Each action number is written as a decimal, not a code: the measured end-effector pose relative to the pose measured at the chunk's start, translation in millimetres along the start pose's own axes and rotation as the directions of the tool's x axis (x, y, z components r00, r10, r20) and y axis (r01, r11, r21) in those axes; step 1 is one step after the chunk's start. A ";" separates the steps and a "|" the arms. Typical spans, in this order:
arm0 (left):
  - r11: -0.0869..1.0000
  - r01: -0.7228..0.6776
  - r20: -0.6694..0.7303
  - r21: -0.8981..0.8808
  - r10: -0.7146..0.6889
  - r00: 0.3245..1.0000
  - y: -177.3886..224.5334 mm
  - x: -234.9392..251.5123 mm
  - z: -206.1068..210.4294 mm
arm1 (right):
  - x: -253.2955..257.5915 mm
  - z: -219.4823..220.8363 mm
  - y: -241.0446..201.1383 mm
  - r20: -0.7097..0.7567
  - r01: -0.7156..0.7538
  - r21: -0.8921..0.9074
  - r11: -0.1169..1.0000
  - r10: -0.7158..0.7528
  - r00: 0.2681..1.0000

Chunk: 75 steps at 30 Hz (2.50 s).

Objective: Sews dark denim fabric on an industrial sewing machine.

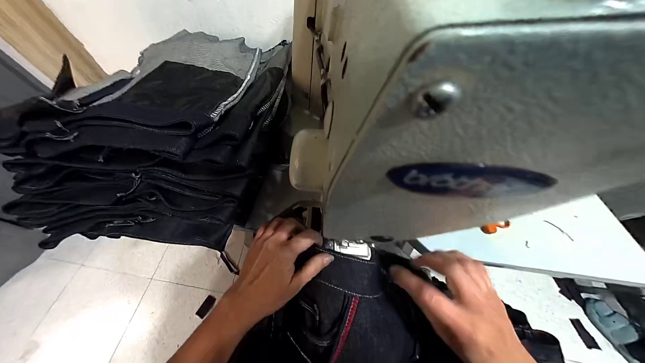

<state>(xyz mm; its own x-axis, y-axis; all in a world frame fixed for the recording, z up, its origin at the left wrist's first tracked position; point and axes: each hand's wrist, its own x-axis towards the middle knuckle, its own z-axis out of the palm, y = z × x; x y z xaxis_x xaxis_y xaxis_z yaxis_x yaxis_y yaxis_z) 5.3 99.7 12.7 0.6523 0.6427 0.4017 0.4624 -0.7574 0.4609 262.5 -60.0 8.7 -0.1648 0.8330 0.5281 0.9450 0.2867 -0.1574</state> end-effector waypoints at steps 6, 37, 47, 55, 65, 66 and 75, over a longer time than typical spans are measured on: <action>0.958 0.196 0.227 -0.209 -0.148 0.963 6.1 15.6 -11.8 | -0.5 11.3 -37.6 0.148 0.446 0.053 0.894 -0.448 0.881; 0.635 0.427 0.336 -0.643 -0.267 0.903 77.7 -19.3 -20.9 | 62.1 21.3 -20.6 -0.092 0.024 0.108 0.994 -0.014 0.996; 0.497 0.408 0.199 -0.766 -0.419 0.886 75.7 -22.8 6.0 | 52.9 21.7 -28.9 -0.090 0.171 -0.033 0.985 -0.173 0.981; 0.951 -0.309 -0.175 0.028 0.309 0.935 40.6 -20.3 8.6 | 48.7 25.0 -15.9 -0.075 0.079 0.161 0.984 -0.067 0.995; 0.899 -0.403 -0.051 0.173 0.416 0.908 28.7 -12.8 10.6 | 31.6 55.3 25.4 0.123 -0.227 0.653 0.722 0.195 0.973; 0.905 -0.384 -0.055 0.180 0.399 0.915 30.1 -12.2 11.1 | 34.8 53.5 24.5 0.074 -0.209 0.616 0.760 0.208 0.975; 0.919 -0.369 -0.044 0.136 0.378 0.925 30.2 -12.0 9.0 | 40.5 41.4 22.7 0.022 -0.176 0.547 0.818 0.196 0.980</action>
<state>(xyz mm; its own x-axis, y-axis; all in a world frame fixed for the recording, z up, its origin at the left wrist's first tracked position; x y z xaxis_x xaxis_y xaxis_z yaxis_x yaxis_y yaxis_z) 16.8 68.0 14.7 0.7515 0.3133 0.5806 0.2660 -0.9492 0.1679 265.6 -0.1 -8.0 0.0178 0.8833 0.4685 0.6476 0.3468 -0.6785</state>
